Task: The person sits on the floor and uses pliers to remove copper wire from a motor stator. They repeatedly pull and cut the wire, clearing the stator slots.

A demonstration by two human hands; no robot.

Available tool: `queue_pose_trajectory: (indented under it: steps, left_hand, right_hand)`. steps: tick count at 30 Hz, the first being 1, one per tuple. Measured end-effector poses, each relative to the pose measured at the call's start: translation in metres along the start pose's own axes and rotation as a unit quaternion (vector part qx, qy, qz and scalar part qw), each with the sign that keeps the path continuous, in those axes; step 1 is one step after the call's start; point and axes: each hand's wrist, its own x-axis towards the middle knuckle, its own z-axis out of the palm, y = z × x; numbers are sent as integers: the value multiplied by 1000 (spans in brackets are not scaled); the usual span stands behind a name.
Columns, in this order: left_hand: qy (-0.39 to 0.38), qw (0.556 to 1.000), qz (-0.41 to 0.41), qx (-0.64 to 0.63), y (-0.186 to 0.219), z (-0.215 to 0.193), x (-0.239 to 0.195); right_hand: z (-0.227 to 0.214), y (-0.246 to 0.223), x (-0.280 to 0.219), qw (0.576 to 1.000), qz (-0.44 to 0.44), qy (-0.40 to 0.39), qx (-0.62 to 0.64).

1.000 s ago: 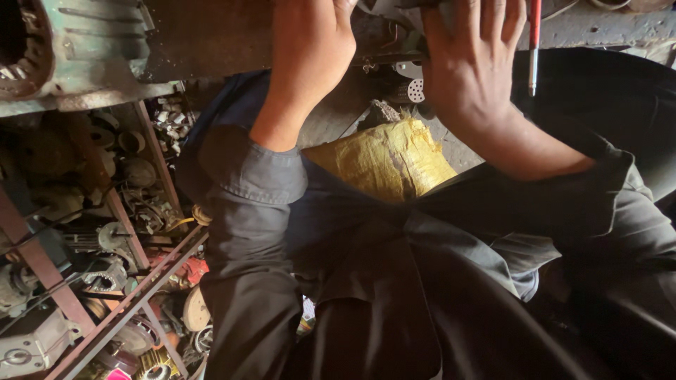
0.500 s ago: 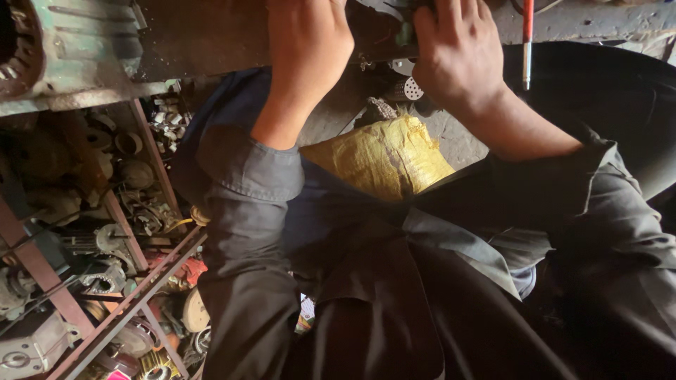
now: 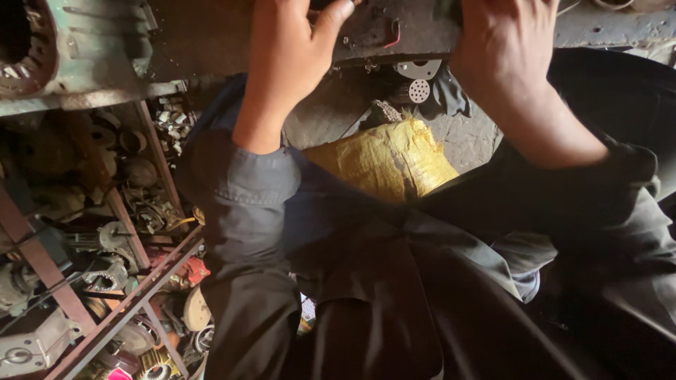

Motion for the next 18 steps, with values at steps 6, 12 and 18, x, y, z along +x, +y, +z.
queue_pose_trajectory:
  steps: [6,12,18]
  left_hand:
    - [-38,999,-4,22,10,-3,7]
    - [-1,999,-5,-41,8,1,6]
    - [6,996,-29,-80,8,4,5]
  right_hand:
    - [-8,-16,-9,999,-11,-26,-17]
    - [-8,-27,-4,998,-23,-29,-42]
    - [-13,-33,-1,998,-26,-33,-47]
